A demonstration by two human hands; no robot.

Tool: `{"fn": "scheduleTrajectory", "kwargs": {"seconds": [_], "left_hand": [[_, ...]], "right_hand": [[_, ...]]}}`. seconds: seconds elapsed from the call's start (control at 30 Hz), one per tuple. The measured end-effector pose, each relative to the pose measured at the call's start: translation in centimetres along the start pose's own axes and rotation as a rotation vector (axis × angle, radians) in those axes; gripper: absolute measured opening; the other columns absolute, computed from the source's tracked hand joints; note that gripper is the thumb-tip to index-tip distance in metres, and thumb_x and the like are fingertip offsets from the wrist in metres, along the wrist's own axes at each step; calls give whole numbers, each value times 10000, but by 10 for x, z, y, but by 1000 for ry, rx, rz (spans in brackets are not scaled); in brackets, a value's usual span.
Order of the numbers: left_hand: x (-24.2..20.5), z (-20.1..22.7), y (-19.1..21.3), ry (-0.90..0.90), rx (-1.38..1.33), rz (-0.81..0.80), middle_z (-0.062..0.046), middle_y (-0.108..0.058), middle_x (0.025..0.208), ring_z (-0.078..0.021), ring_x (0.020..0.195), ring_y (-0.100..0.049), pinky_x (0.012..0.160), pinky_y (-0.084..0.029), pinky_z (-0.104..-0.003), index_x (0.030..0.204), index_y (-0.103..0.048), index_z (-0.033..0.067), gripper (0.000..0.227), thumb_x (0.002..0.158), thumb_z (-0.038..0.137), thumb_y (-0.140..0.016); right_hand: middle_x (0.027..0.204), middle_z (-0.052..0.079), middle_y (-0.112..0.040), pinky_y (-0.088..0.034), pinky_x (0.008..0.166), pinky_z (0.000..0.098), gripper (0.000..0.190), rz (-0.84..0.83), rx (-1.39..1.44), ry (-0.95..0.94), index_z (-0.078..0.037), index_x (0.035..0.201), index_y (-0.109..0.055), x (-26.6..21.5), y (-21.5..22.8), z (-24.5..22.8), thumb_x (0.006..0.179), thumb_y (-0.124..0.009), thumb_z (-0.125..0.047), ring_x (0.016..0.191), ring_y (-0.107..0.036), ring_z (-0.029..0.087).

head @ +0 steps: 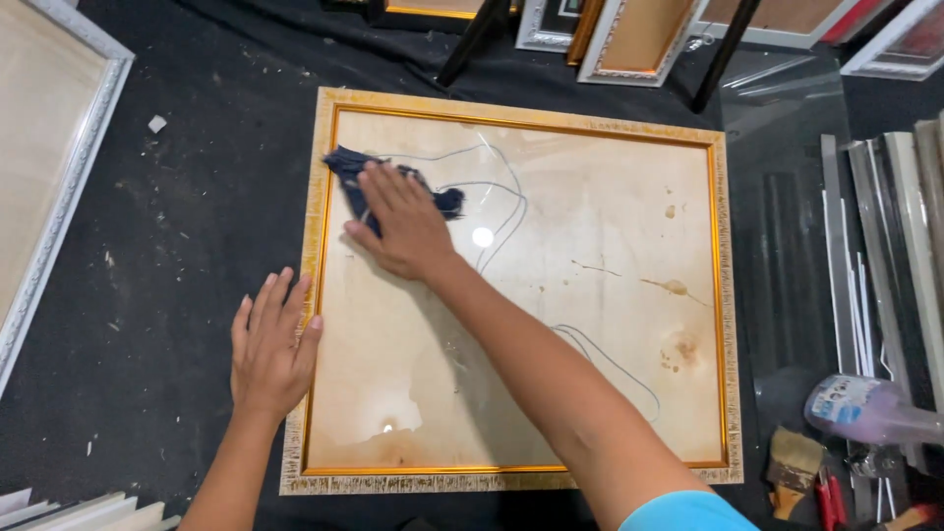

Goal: The person is cleaning a picture frame with a cloth and then using a small brush to apply a liquid or paste to the inner edges of the frame.

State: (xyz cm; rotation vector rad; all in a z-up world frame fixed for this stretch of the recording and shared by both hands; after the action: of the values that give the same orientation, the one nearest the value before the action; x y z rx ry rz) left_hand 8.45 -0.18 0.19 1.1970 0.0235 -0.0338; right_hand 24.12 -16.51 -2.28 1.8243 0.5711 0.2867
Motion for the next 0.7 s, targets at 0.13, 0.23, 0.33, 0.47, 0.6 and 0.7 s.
{"fn": "scheduleTrajectory", "kwargs": {"seconds": [0.13, 0.23, 0.33, 0.47, 0.6, 0.7], "left_hand": [[-2, 2, 1, 10, -22, 20, -50, -374, 1644, -243, 1542, -290, 1271, -138, -498, 1567, -408, 264, 545, 1084, 493, -305], [-1, 2, -1, 6, -28, 26, -61, -375, 1648, -252, 1547, -287, 1272, -135, -507, 1566, -414, 258, 550, 1082, 496, -304], [0, 12, 7, -6, -30, 45, -101, -404, 1631, -264, 1537, -303, 1258, -147, -496, 1556, -433, 178, 564, 1067, 442, -333], [-2, 2, 0, -9, -29, 27, -77, -382, 1643, -268, 1542, -295, 1264, -143, -524, 1565, -414, 242, 558, 1078, 491, -305], [-2, -5, -8, -26, -40, 51, -111, -395, 1630, -288, 1541, -298, 1245, -151, -544, 1570, -405, 218, 553, 1082, 460, -314], [5, -12, -12, -1, -78, 68, -153, -401, 1616, -292, 1528, -318, 1244, -139, -539, 1609, -316, 139, 624, 1072, 458, -326]], "right_hand": [[1697, 123, -261, -135, 1289, 468, 752, 104, -9, -210, -110, 1628, -292, -46, 56, 114, 1061, -296, -604, 1577, -225, 297], [1707, 128, -225, -104, 1287, 466, 749, 70, -21, -376, -103, 1634, -277, -95, 92, 194, 1064, -255, -587, 1578, -196, 310], [1683, 157, -257, -139, 1255, 485, 703, 121, -12, -519, -60, 1609, -290, -140, 119, 250, 1063, -266, -503, 1556, -203, 333], [1695, 203, -241, -116, 1268, 500, 796, 108, -97, -687, -13, 1633, -288, -180, 109, 353, 1083, -223, -584, 1561, -223, 360], [1720, 180, -129, -44, 1289, 534, 928, 110, -85, -818, -28, 1657, -176, -164, 86, 375, 1034, -114, -712, 1584, -147, 354], [1711, 204, -69, -27, 1303, 512, 989, 197, 46, -1099, -9, 1652, -141, -127, 77, 338, 1018, -88, -766, 1580, -35, 366]]}}
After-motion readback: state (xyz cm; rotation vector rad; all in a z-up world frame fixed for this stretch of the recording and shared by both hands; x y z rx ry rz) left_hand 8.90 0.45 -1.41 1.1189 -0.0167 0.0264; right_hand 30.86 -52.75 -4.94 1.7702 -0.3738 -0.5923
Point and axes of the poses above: each hand's wrist, its own x-axis towards the middle knuckle, its own y-axis out of the back of the hand, z = x × y, the point moved 8 cm from there along x, towards the middle knuckle
